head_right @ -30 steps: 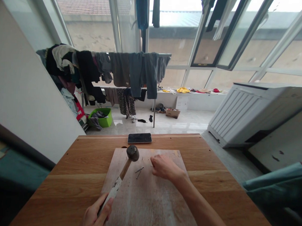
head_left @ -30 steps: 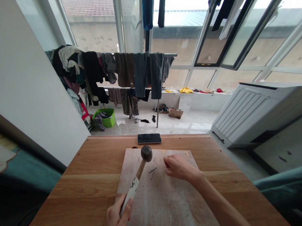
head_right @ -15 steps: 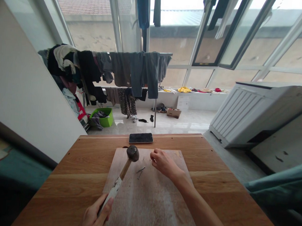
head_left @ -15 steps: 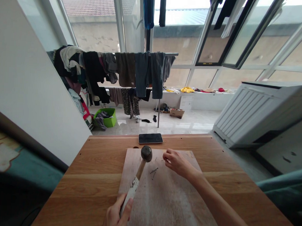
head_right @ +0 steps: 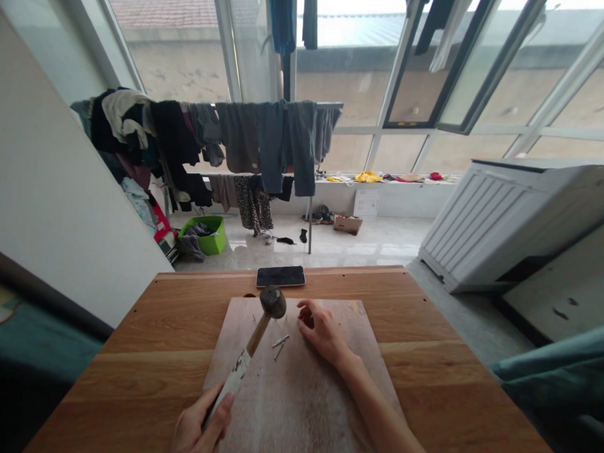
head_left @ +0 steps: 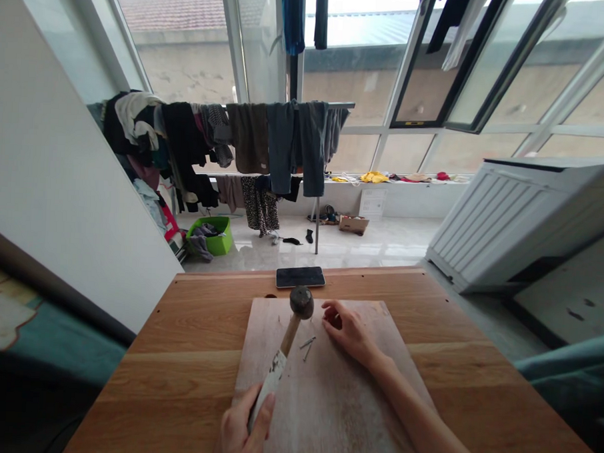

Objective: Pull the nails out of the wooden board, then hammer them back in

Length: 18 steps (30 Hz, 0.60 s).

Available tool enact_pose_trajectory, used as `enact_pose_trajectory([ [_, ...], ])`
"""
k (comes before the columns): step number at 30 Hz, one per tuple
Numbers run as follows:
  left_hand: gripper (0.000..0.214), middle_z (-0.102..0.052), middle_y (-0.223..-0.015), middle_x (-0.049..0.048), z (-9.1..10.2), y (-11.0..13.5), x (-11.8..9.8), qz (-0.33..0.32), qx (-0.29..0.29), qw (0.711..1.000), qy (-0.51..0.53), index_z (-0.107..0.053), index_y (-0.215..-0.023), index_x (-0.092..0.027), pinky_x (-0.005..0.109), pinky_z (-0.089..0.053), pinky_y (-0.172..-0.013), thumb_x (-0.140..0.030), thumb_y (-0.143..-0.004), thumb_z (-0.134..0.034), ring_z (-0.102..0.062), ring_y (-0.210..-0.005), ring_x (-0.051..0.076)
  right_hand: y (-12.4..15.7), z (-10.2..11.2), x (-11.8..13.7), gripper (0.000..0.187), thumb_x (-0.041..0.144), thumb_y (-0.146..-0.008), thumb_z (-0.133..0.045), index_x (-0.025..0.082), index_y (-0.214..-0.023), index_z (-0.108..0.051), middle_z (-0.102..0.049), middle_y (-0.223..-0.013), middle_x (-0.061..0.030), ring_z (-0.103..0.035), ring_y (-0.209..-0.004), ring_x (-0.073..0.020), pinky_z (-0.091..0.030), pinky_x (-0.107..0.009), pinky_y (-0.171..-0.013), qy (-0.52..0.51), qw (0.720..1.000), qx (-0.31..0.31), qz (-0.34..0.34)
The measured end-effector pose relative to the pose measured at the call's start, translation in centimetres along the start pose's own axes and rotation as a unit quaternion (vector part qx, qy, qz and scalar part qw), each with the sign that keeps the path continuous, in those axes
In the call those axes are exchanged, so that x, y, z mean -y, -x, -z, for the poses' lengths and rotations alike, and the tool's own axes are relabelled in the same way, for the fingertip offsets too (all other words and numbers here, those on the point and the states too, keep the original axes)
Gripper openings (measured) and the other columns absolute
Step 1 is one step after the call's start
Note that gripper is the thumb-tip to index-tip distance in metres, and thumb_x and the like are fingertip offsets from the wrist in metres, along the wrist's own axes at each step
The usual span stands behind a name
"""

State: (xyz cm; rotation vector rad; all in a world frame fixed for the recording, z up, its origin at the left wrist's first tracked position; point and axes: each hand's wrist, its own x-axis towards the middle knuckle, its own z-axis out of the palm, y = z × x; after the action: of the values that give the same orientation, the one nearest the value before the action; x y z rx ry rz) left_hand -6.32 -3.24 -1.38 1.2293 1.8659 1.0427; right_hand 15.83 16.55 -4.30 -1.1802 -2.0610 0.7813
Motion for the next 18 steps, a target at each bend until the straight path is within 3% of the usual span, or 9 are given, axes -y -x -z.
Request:
enact_pose_trajectory([
  [5,0.072,-0.059,-0.056,0.0008,-1.4,-0.2,-1.1,0.007,0.020,1.000,0.000,-0.074,-0.103,-0.017,0.022,-0.040,-0.042,-0.080,-0.084,-0.044,-0.054,-0.047,0.016,0.1,-0.4,-0.2,0.034,0.014,-0.081,-0.055,0.021,-0.115,-0.057,-0.069,-0.084,0.0000,-0.064,-0.068,-0.0152,-0.052,-0.028,-0.068,-0.021,1.000,-0.015,-0.010],
  [12,0.075,-0.066,-0.065,0.0045,-2.1,-0.1,-1.3,0.001,0.018,0.999,-0.042,-0.075,-0.112,-0.016,0.026,-0.051,-0.069,-0.079,-0.085,-0.045,-0.063,-0.067,0.022,0.2,-0.4,-0.2,0.044,0.013,-0.079,-0.058,0.020,-0.122,-0.056,-0.069,-0.080,-0.0015,-0.063,-0.067,-0.0187,-0.049,-0.029,-0.065,-0.008,0.999,-0.032,-0.024],
  [18,0.072,-0.065,-0.064,0.0035,-2.0,-0.4,-1.1,-0.010,0.026,0.999,-0.034,-0.076,-0.109,-0.016,0.023,-0.050,-0.059,-0.078,-0.085,-0.047,-0.063,-0.065,0.020,0.1,0.0,0.2,0.041,0.013,-0.080,-0.058,0.019,-0.120,-0.057,-0.068,-0.080,-0.0010,-0.062,-0.067,-0.0178,-0.048,-0.028,-0.064,0.000,1.000,-0.023,-0.021],
])
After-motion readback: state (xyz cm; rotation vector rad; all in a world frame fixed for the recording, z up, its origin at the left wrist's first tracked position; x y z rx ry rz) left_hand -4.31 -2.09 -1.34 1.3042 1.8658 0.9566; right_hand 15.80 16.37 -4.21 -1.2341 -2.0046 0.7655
